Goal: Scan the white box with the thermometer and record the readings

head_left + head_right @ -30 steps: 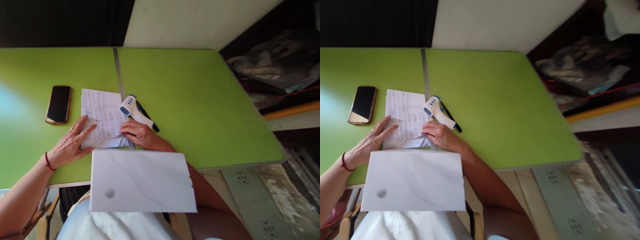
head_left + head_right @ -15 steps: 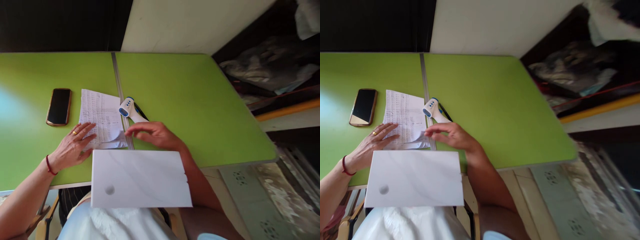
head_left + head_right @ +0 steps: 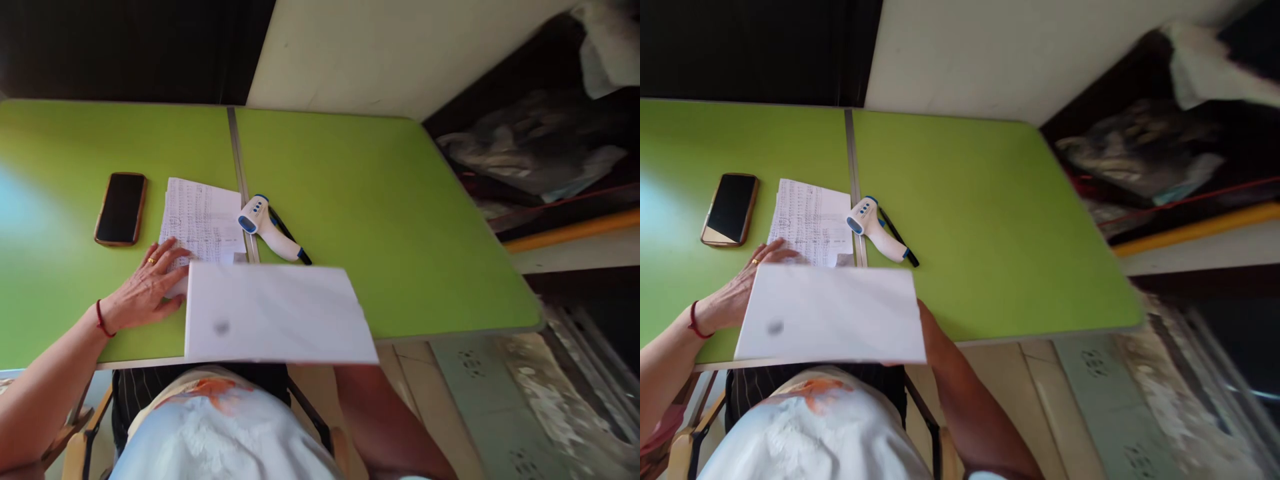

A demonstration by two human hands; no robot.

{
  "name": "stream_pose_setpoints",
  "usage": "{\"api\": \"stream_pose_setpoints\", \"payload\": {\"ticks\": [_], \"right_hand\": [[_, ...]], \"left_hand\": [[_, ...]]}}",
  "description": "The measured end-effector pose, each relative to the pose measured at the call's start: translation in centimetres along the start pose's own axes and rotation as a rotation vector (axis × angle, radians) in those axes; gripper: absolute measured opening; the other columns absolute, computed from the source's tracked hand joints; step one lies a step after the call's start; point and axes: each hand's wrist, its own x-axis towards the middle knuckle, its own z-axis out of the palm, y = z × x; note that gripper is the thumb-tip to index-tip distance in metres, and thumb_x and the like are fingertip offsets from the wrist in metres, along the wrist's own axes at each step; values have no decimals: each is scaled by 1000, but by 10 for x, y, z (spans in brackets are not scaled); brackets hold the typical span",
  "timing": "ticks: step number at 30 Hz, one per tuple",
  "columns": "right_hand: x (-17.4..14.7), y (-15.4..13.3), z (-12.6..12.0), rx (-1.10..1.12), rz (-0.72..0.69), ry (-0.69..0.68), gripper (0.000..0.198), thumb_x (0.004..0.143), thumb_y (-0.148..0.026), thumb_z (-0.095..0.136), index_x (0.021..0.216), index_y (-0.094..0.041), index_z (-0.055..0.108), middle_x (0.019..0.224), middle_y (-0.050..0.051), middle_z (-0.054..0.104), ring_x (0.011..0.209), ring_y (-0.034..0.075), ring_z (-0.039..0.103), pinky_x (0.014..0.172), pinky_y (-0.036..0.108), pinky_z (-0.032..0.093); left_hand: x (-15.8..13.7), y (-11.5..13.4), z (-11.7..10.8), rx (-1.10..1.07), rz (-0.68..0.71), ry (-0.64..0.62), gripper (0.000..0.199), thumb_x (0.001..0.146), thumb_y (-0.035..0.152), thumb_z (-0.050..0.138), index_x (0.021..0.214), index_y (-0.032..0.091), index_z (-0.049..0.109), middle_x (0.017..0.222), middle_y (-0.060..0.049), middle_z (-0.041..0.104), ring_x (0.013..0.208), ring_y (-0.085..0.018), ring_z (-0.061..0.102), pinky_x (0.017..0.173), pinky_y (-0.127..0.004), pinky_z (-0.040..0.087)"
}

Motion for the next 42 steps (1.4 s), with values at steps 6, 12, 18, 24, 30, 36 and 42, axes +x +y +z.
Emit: {"api": "stream_pose_setpoints", "payload": {"ticks": [6,12,18,24,30,36,42], "right_hand": [[14,5,-11,-83,-69,143,52,66,-55,87,108,-25,81,114,11,80,107,37,76,100,54,64],[53,-33,-29,275,-169,342,60,57,-63,93,101,-25,79,102,9,81,96,35,77,91,55,67],[115,-85,-23,586,-324,317,57,62,-67,92,97,-26,74,91,5,78,85,29,77,73,44,69],[174,-99,-1,573,-378,278,72,63,-80,88,107,-25,68,104,4,76,101,28,75,86,46,66],[187,-77,-7,295,-259,62,80,90,-93,47,129,-26,66,122,9,73,120,29,69,101,50,61],[159,-33,-31,-567,12,168,39,95,-48,72,114,-15,71,124,20,68,117,37,65,99,55,57],[182,-21,-31,-367,7,215,34,68,-28,89,95,-18,70,93,9,67,74,20,59,64,35,53]], "left_hand": [[3,5,18,-81,-10,113,45,95,22,58,140,19,61,151,-21,55,155,-41,41,131,-64,34],[9,12,13,-57,16,82,33,96,23,53,122,14,71,146,-22,60,146,-42,51,124,-66,42],[18,-11,-8,-732,-188,204,48,107,59,50,130,25,74,130,-10,75,122,-32,70,110,-42,57],[37,-1,-23,-1190,-119,674,69,84,84,70,124,28,76,137,-7,73,140,-37,61,114,-50,58],[48,13,-23,-1338,-339,642,76,66,41,101,132,22,69,127,-10,76,120,-34,74,99,-43,67],[54,1,6,-1536,-501,756,65,68,38,97,125,23,69,131,-8,74,117,-24,74,92,-28,67],[64,-14,-1,-1464,-501,766,47,77,47,88,113,23,70,124,-7,75,109,-25,75,100,-38,66]]}}
